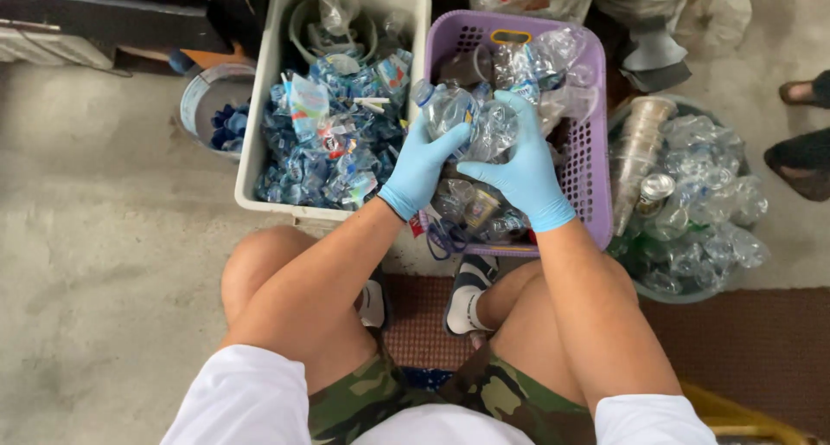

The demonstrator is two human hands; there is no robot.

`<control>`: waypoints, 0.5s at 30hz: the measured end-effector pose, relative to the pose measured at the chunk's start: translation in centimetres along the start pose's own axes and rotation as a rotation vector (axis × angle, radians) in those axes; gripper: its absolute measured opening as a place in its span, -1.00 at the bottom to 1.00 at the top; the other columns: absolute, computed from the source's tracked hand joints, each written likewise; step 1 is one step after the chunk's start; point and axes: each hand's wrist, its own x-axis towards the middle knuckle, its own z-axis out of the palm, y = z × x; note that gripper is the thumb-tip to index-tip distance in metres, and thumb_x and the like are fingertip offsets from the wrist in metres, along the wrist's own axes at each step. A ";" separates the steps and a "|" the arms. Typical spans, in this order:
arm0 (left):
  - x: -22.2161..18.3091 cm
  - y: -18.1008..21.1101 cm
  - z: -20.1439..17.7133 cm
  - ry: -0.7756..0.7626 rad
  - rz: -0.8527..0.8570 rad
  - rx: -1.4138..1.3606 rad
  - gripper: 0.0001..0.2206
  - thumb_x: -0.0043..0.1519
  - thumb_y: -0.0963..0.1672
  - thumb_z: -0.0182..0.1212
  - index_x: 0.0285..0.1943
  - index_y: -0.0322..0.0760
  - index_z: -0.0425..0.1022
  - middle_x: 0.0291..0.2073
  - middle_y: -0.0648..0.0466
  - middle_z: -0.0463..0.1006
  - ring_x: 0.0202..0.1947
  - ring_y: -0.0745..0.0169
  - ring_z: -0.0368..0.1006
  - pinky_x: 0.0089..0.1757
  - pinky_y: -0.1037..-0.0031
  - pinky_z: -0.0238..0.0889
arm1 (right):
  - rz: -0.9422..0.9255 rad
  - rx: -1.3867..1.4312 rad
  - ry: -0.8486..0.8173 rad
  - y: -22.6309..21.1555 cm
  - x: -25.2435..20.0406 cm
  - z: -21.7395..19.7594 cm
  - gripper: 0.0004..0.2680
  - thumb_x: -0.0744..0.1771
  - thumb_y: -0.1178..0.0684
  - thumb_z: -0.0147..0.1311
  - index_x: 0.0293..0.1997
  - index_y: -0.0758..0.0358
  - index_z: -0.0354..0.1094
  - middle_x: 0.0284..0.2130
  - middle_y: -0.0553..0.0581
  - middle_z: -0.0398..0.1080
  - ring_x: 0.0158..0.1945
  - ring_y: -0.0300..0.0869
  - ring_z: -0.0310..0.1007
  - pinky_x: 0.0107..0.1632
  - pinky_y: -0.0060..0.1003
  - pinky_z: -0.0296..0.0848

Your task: Sorting plastic bottles and removing labels using scissors

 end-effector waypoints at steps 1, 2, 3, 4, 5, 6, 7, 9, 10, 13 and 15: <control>0.2 0.1 -0.3 0.014 0.010 -0.002 -0.38 0.21 -0.15 0.50 0.46 -0.24 0.31 0.23 -0.05 0.50 0.23 0.11 0.42 0.21 0.21 0.34 | -0.007 0.002 -0.015 -0.2 0.1 0.7 -0.32 0.17 0.11 0.54 0.37 0.11 0.08 0.29 0.24 0.24 0.46 0.10 0.09 0.49 0.12 0.05; 0.4 0.2 -0.7 0.026 0.043 -0.039 -0.43 0.22 -0.17 0.48 0.42 -0.25 0.34 0.22 -0.04 0.52 0.22 0.14 0.43 0.21 0.21 0.35 | -0.033 0.029 -0.006 -0.4 0.2 1.4 -0.34 0.18 0.08 0.54 0.35 0.13 0.10 0.27 0.26 0.24 0.45 0.11 0.10 0.47 0.15 0.05; 0.6 0.3 -1.1 0.039 0.076 -0.073 -0.47 0.23 -0.20 0.47 0.39 -0.25 0.38 0.20 -0.03 0.54 0.21 0.17 0.43 0.20 0.20 0.35 | -0.058 0.057 0.004 -0.5 0.2 2.2 -0.36 0.19 0.05 0.54 0.33 0.15 0.12 0.25 0.27 0.24 0.44 0.13 0.10 0.46 0.17 0.04; 1.0 -0.4 -1.8 0.053 0.085 -0.074 -0.47 0.23 -0.20 0.47 0.39 -0.25 0.38 0.20 -0.03 0.54 0.21 0.17 0.43 0.20 0.20 0.35 | -0.064 0.062 -0.012 -0.1 0.3 2.7 -0.36 0.19 0.05 0.54 0.33 0.15 0.12 0.25 0.27 0.24 0.44 0.13 0.10 0.46 0.17 0.04; 1.5 -1.0 -2.5 0.062 0.119 -0.113 -0.48 0.25 -0.22 0.44 0.40 -0.27 0.37 0.21 -0.04 0.53 0.22 0.17 0.42 0.21 0.22 0.34 | -0.052 0.109 0.007 0.3 0.5 3.2 -0.44 0.24 0.05 0.44 0.32 0.17 0.14 0.22 0.24 0.27 0.40 0.06 0.15 0.45 0.12 0.10; 2.0 -1.6 -3.2 0.070 0.153 -0.152 -0.48 0.26 -0.25 0.42 0.41 -0.28 0.36 0.23 -0.04 0.51 0.23 0.18 0.41 0.21 0.23 0.32 | -0.039 0.157 0.025 0.8 0.6 3.6 -0.53 0.30 0.06 0.35 0.30 0.19 0.15 0.20 0.20 0.30 0.37 -0.01 0.21 0.43 0.06 0.16; 2.2 -1.2 -3.4 0.077 0.161 -0.149 -0.48 0.26 -0.25 0.42 0.41 -0.28 0.36 0.23 -0.04 0.51 0.23 0.18 0.41 0.21 0.23 0.32 | -0.044 0.163 0.017 0.9 0.8 4.1 -0.53 0.30 0.06 0.35 0.30 0.19 0.15 0.20 0.20 0.30 0.37 -0.01 0.21 0.43 0.06 0.16; 2.6 -0.4 -3.8 0.101 0.206 -0.151 -0.55 0.22 -0.24 0.45 0.30 -0.25 0.45 0.09 0.00 0.60 0.06 0.26 0.51 0.06 0.32 0.48 | -0.066 0.187 0.057 1.1 1.1 5.0 -0.53 0.29 0.03 0.37 0.27 0.14 0.15 0.22 0.15 0.29 0.38 -0.04 0.22 0.44 0.03 0.17; 2.7 0.1 -4.4 0.106 0.212 -0.149 -0.55 0.22 -0.24 0.45 0.30 -0.25 0.45 0.09 0.00 0.60 0.06 0.26 0.51 0.06 0.32 0.48 | -0.070 0.191 0.050 0.5 1.1 5.3 -0.53 0.29 0.03 0.37 0.27 0.14 0.15 0.22 0.15 0.29 0.38 -0.04 0.22 0.44 0.03 0.17; 3.8 0.7 -6.3 0.145 0.222 -0.215 -0.65 0.27 -0.19 0.39 0.23 -0.17 0.47 0.02 0.01 0.63 -0.08 0.27 0.59 -0.08 0.44 0.56 | -0.128 0.140 0.023 -0.4 1.2 6.2 -0.49 0.31 0.01 0.30 0.38 0.14 0.07 0.23 0.18 0.26 0.37 -0.02 0.19 0.43 0.11 0.17; 5.3 0.1 -8.2 0.220 0.188 -0.427 -0.67 0.30 -0.17 0.34 0.24 -0.26 0.46 0.03 -0.17 0.62 -0.01 -0.21 0.61 -0.05 -0.01 0.54 | -0.087 0.087 0.022 0.4 1.4 6.9 -0.60 0.27 0.07 0.39 0.15 0.21 0.26 0.16 0.18 0.35 0.29 0.00 0.34 0.36 0.00 0.30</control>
